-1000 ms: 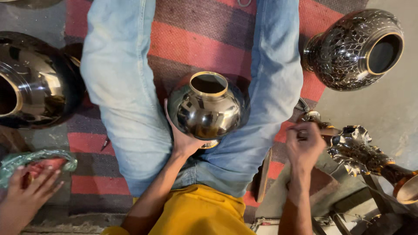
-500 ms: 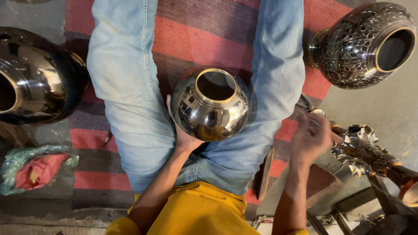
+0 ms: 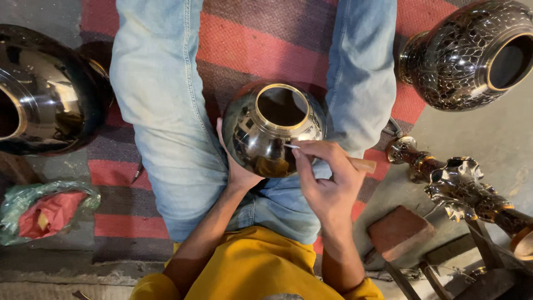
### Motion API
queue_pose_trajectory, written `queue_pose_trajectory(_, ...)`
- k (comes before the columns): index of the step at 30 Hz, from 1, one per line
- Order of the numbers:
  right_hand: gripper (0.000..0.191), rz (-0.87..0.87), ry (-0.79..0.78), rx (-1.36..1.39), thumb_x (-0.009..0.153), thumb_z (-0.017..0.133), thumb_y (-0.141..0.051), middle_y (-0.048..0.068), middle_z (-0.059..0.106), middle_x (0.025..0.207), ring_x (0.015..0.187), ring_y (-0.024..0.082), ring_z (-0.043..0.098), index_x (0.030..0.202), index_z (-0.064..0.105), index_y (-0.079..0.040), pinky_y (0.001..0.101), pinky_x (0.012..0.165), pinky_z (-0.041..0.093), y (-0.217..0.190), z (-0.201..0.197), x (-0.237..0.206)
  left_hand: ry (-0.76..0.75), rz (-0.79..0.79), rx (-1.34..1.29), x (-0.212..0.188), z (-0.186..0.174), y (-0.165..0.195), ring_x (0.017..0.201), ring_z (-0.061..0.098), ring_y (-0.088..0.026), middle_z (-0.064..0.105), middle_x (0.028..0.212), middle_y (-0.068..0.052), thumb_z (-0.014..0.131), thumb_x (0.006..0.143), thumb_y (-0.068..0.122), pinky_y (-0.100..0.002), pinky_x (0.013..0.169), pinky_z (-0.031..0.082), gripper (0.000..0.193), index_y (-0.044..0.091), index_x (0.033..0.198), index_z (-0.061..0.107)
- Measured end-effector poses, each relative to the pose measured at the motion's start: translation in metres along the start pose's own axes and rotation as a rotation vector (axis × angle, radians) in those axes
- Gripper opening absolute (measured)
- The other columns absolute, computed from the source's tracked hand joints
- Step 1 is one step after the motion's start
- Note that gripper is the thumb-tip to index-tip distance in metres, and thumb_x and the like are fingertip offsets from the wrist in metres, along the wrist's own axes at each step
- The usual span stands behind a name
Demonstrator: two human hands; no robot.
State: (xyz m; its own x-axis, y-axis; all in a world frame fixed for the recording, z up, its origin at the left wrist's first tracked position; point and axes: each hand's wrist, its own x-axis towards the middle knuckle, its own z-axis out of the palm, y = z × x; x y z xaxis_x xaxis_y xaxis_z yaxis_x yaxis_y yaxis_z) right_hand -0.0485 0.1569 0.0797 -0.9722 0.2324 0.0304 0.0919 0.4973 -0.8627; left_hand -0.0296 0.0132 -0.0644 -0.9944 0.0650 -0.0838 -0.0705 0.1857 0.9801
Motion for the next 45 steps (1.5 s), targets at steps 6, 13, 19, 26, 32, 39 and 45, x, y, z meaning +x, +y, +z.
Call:
queue_pose_trajectory(6, 0.013, 0.094, 0.008, -0.106, 0.091, 0.077, 0.007, 0.008, 0.077, 0.092, 0.079, 0.011, 0.074, 0.1, 0.071, 0.0, 0.0221, 0.071, 0.056, -0.014, 0.006, 0.007, -0.011, 0.038, 0.058, -0.001, -0.001, -0.002, 0.155, 0.035, -0.031, 0.034, 0.164, -0.018, 0.098, 0.071, 0.036, -0.055, 0.136, 0.01, 0.147, 0.007, 0.161, -0.015)
queue_pose_trajectory(13, 0.013, 0.114, -0.017, -0.243, 0.091, 0.077, 0.003, 0.006, 0.077, 0.091, 0.083, 0.014, 0.079, 0.101, 0.069, -0.001, 0.0236, 0.072, 0.057, -0.025, 0.005, 0.01, -0.011, -0.009, -0.019, -0.004, 0.001, -0.005, 0.156, 0.036, -0.03, 0.033, 0.165, -0.018, 0.097, 0.072, 0.039, -0.055, 0.136, 0.014, 0.15, 0.006, 0.16, -0.019)
queue_pose_trajectory(19, 0.012, 0.061, -0.033, -0.322, 0.091, 0.078, 0.001, 0.006, 0.075, 0.087, 0.077, 0.014, 0.076, 0.098, 0.069, -0.003, 0.0259, 0.073, 0.055, -0.029, 0.006, 0.01, -0.062, -0.005, 0.096, -0.004, 0.0, -0.006, 0.154, 0.035, -0.033, 0.036, 0.163, -0.021, 0.099, 0.068, 0.035, -0.058, 0.134, 0.009, 0.151, 0.007, 0.158, -0.019)
queue_pose_trajectory(26, 0.012, -0.006, -0.012, -0.401, 0.091, 0.079, 0.0, 0.006, 0.073, 0.085, 0.072, 0.02, 0.071, 0.096, 0.069, -0.005, 0.0298, 0.069, 0.051, -0.031, 0.007, 0.011, -0.027, -0.014, -0.02, -0.005, 0.002, -0.007, 0.155, 0.036, -0.033, 0.033, 0.164, -0.022, 0.099, 0.07, 0.035, -0.057, 0.134, 0.016, 0.153, 0.007, 0.158, -0.023)
queue_pose_trajectory(32, 0.013, -0.025, -0.066, -0.394, 0.089, 0.078, 0.0, 0.008, 0.073, 0.085, 0.07, 0.021, 0.071, 0.096, 0.068, -0.004, 0.0311, 0.066, 0.052, -0.029, 0.001, 0.013, -0.021, 0.022, 0.029, -0.005, 0.001, -0.005, 0.153, 0.037, -0.034, 0.033, 0.163, -0.022, 0.1, 0.068, 0.033, -0.057, 0.134, 0.017, 0.154, 0.008, 0.159, -0.022)
queue_pose_trajectory(39, 0.013, -0.026, -0.113, -0.381, 0.087, 0.077, 0.002, 0.008, 0.075, 0.086, 0.069, 0.019, 0.072, 0.094, 0.068, -0.004, 0.0292, 0.059, 0.052, -0.027, -0.005, 0.015, -0.009, 0.015, -0.014, -0.004, 0.002, -0.004, 0.152, 0.04, -0.034, 0.036, 0.163, -0.021, 0.1, 0.066, 0.031, -0.055, 0.133, 0.021, 0.154, 0.008, 0.159, -0.021)
queue_pose_trajectory(45, 0.012, 0.007, -0.125, -0.34, 0.088, 0.076, 0.003, 0.006, 0.075, 0.087, 0.069, 0.016, 0.073, 0.095, 0.068, -0.004, 0.0258, 0.057, 0.054, -0.028, -0.007, 0.013, -0.012, -0.049, -0.086, -0.006, 0.002, -0.004, 0.153, 0.041, -0.034, 0.033, 0.164, -0.023, 0.101, 0.067, 0.026, -0.054, 0.132, 0.027, 0.156, 0.009, 0.16, -0.023)
